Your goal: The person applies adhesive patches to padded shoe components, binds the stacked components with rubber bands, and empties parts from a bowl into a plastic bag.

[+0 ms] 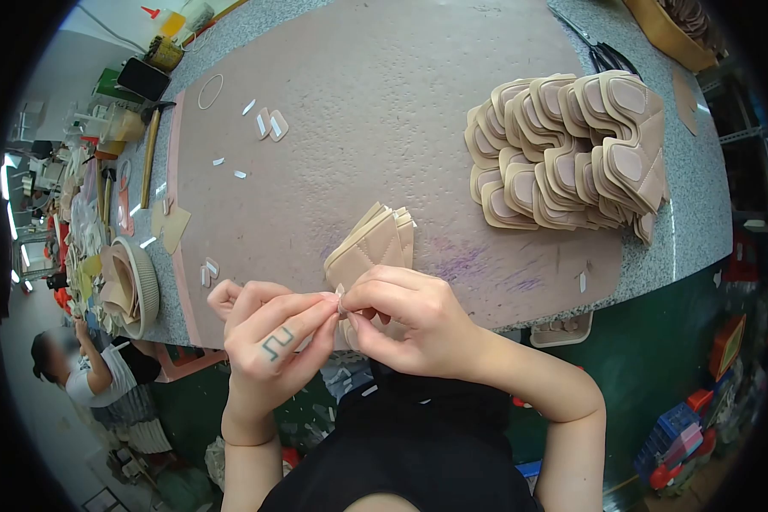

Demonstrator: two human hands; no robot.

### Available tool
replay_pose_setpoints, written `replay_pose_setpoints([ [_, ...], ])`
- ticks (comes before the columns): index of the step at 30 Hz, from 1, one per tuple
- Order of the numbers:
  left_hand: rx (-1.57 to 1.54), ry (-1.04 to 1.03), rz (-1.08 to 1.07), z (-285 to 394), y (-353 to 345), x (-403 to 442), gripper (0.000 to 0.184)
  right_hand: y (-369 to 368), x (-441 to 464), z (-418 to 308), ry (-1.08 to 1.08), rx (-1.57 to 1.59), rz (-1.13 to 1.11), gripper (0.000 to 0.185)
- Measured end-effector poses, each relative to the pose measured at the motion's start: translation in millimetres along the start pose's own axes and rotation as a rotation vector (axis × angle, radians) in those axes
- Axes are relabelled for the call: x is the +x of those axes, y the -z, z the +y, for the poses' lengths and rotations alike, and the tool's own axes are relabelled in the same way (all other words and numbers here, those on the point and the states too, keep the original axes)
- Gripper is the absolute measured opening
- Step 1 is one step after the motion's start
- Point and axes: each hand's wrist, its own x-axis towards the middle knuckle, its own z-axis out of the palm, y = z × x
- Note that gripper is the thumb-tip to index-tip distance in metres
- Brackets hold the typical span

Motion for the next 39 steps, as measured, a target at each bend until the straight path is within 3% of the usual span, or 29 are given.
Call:
replay_pose_setpoints([
  [2,0.058,0.002,0.035,4,-6,-5,0.020,0,-1,2,0.005,0.001,-0.008,0.014],
  [4,-0.131,0.050,0.055,-12,-12,-10,0.023,2,-3,2,0.005,0.011,-0.017,0.012],
  [7,-0.645,0.230,-0.017,-54,-6,-37,0.029,18,-17,7,-0.290,0.292,-0.047,0.008],
  [9,-0.612,0.259,-0.055,-52,-3,-47,0.032,23,-24,5,-0.595,0.556,0.000,0.010],
  [11,-0.130,0.155,-0.041,-14,-3,-33,0.035,30,-23,-2,-0.851,0.794,-0.029,0.012],
  [12,0.031,-0.054,0.008,-13,-9,-32,0.038,24,-21,-2,-0.887,0.839,-0.034,0.014],
  [15,-0.127,-0.212,0.009,-31,-24,-42,0.034,13,-18,-10,-0.914,0.855,-0.090,0.016],
  [16,-0.194,-0.172,0.071,-35,-29,-37,0.020,17,-15,-15,-0.908,0.768,-0.100,0.014],
  [19,-0.859,0.796,-0.178,-35,-31,-19,0.012,19,-13,5,0.140,-0.317,-0.046,0.016],
  [20,-0.999,0.830,-0.158,-40,-41,-18,0.019,16,-16,8,0.204,-0.462,-0.079,0.025],
  [23,-0.840,0.807,-0.216,-45,-55,-15,0.020,11,-22,27,0.355,-0.705,-0.153,0.031],
  [24,-0.849,0.818,-0.207,-44,-56,-14,0.019,10,-25,30,0.362,-0.711,-0.150,0.038],
  [32,-0.797,0.798,-0.143,-40,-62,-17,0.020,14,-18,23,0.299,-0.722,-0.255,0.034],
  [35,-0.437,0.569,-0.077,-37,-64,-16,0.026,12,-17,22,0.245,-0.791,-0.308,0.029],
  [38,0.202,0.364,-0.221,-38,-38,-25,0.027,12,-16,21,0.242,-0.836,-0.350,0.033],
  [39,0.139,0.263,-0.146,-40,-34,-29,0.030,13,-14,20,0.243,-0.843,-0.363,0.036],
])
